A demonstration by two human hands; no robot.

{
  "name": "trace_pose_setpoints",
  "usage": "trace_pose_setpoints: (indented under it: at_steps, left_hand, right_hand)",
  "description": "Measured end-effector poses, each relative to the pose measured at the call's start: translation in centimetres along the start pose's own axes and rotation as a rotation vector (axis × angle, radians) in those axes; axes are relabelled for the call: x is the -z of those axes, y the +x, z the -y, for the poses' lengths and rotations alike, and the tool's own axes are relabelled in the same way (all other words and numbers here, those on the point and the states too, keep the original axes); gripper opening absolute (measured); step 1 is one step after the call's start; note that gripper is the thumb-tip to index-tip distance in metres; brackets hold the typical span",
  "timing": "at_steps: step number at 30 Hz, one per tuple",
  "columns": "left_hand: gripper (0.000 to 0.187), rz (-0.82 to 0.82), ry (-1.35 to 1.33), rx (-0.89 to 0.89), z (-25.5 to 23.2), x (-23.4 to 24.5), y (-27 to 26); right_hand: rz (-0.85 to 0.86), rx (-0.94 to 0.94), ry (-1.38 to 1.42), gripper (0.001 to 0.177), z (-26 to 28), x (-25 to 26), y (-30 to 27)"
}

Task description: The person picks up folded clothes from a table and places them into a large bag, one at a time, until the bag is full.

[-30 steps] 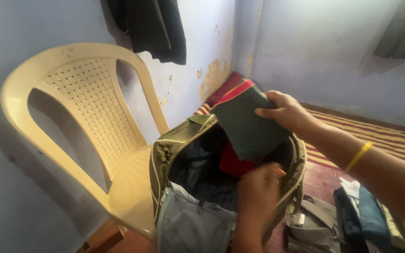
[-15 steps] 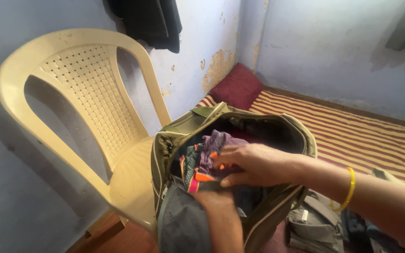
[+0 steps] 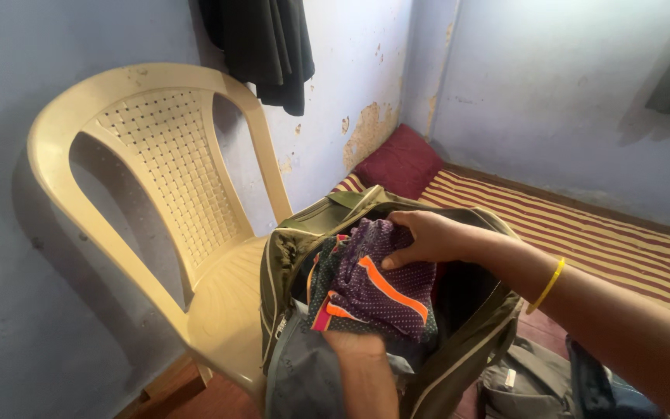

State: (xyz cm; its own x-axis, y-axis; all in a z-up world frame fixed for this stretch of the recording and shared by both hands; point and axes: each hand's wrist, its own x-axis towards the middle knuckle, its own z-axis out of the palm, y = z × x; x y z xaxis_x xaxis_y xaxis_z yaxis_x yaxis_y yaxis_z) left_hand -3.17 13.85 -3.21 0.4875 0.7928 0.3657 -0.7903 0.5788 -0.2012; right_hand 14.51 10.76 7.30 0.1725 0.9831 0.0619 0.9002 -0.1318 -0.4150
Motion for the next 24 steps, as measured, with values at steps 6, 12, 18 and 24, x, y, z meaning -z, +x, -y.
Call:
trace_pose_setpoints:
  at_steps: [6,12,18,24]
  left_hand:
    - [0.045,-0.070,-0.064,0.081,-0.1,2.2,0.6]
    - [0.048,-0.291,0.005,0.114,0.0,3.5,0.6]
    - [0.039,-0.388,0.029,0.040,-0.6,4.6,0.8]
    - [0.043,-0.096,0.109,-0.015,-3.0,4.5,0.4]
  right_hand:
    - [-0.063,0.019,-0.044,0.076,0.5,-0.3,-0.3]
    - [-0.122,0.001,-0.064,0.066,1.4,-0.7,-0.6]
    - [-0.201,0.080,0.018,0.063,0.3,1.4,-0.4]
    - [-0.203,-0.149,-0.022,0.074,-3.6,5.5,1.8]
